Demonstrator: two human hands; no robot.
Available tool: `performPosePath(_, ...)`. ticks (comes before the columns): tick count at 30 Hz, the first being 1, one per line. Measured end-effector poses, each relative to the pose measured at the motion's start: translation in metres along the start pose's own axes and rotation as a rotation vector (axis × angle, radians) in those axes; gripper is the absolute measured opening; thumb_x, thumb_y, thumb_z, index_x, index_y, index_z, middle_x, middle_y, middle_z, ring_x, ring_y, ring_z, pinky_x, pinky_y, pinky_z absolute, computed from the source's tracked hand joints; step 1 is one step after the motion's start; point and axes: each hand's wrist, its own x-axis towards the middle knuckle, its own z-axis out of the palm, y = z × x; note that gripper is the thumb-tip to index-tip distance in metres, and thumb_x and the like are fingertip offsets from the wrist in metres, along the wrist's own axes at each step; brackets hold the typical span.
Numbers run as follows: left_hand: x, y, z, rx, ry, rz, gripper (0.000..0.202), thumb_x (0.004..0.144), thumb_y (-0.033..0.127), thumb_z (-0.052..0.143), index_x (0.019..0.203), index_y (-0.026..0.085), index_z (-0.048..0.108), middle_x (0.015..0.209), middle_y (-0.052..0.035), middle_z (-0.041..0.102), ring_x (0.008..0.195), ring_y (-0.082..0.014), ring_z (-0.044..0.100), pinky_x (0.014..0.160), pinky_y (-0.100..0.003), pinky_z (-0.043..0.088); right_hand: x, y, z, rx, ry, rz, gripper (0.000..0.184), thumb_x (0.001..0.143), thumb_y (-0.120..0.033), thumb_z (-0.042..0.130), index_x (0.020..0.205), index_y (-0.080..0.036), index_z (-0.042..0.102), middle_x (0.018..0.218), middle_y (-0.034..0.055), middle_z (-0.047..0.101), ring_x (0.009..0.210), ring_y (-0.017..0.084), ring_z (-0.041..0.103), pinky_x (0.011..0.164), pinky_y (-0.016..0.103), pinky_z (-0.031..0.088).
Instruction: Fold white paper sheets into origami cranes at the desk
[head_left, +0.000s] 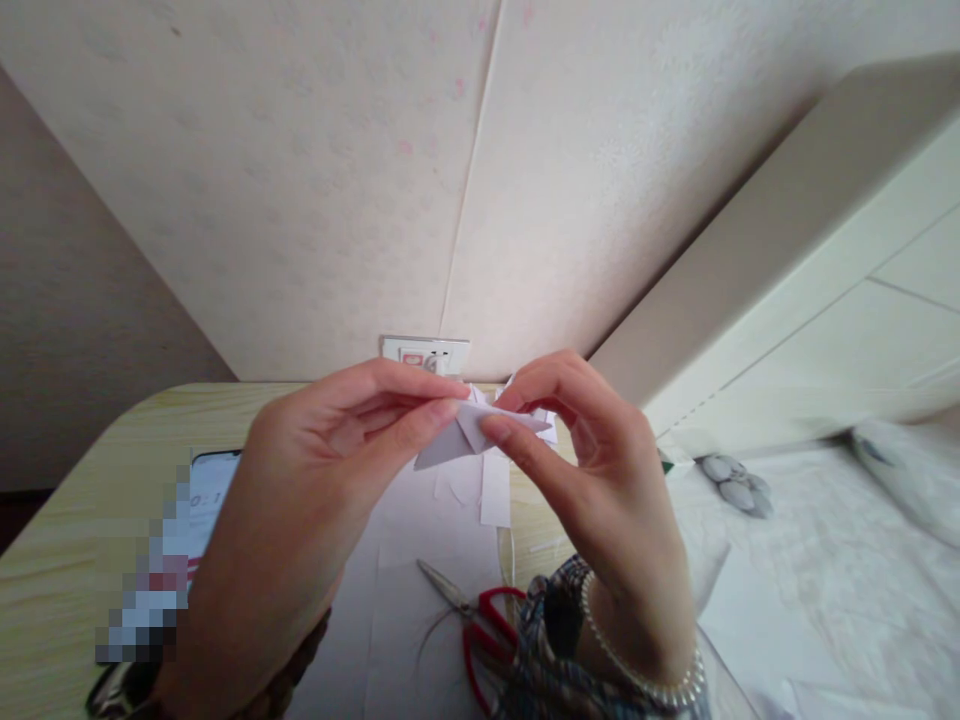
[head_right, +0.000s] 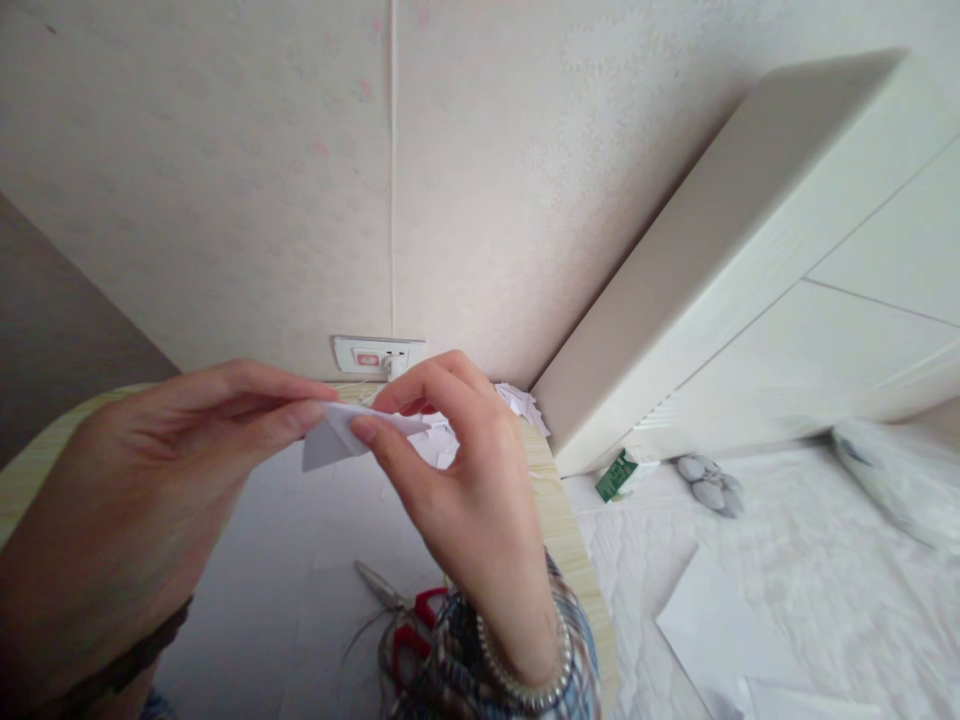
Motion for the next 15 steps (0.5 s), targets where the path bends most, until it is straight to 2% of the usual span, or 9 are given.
performPosePath(6, -0.0015, 0.0011, 0.0014, -0.066, -0.003, 0.000, 0.015, 0.072, 0.013, 0.069, 0.070, 0.027, 0.074, 0.070, 0.0075, 0.074, 0.070, -0.0089, 0.072, 0.065, -0.010, 0.056, 0.0027, -0.0006, 0.0013, 0.050, -0.024, 0.011, 0.006, 0.080, -0.016, 0.069, 0.077, -0.019, 0.064, 0.080, -0.0018, 0.061, 0.080, 0.013, 0.058, 0.073, 0.029, 0.046)
performPosePath(10, -0.0009, -0.0007, 0.0013, -0.041, -0.013, 0.006, 0.015, 0.073, 0.014, 0.069, 0.070, 0.027, 0.074, 0.069, 0.0086, 0.074, 0.065, -0.0060, 0.070, 0.062, -0.007, 0.054, 0.0015, -0.0004, 0.0001, 0.053, -0.004, -0.004, 0.008, 0.080, -0.014, 0.068, 0.075, -0.019, 0.064, 0.078, -0.0024, 0.060, 0.078, 0.012, 0.057, 0.072, 0.027, 0.046)
performPosePath(12, -0.0004, -0.0009, -0.0001, 0.069, -0.027, 0.065, 0.013, 0.074, 0.017, 0.069, 0.072, 0.028, 0.074, 0.071, 0.0091, 0.074, 0.066, -0.0047, 0.069, 0.062, -0.005, 0.052, 0.0002, -0.0004, -0.0005, 0.029, 0.023, -0.017, 0.011, 0.079, -0.011, 0.068, 0.073, -0.018, 0.064, 0.076, -0.0030, 0.059, 0.077, 0.011, 0.056, 0.071, 0.026, 0.045)
performPosePath(15, 0.0003, 0.0011, -0.0042, 0.342, -0.061, 0.187, 0.011, 0.075, 0.021, 0.067, 0.079, 0.030, 0.072, 0.080, 0.0094, 0.075, 0.071, -0.0062, 0.070, 0.065, -0.007, 0.052, -0.0009, -0.0003, 0.0001, -0.043, 0.051, -0.031, 0.013, 0.077, -0.009, 0.070, 0.069, -0.018, 0.065, 0.073, -0.0036, 0.059, 0.073, 0.010, 0.056, 0.069, 0.025, 0.044)
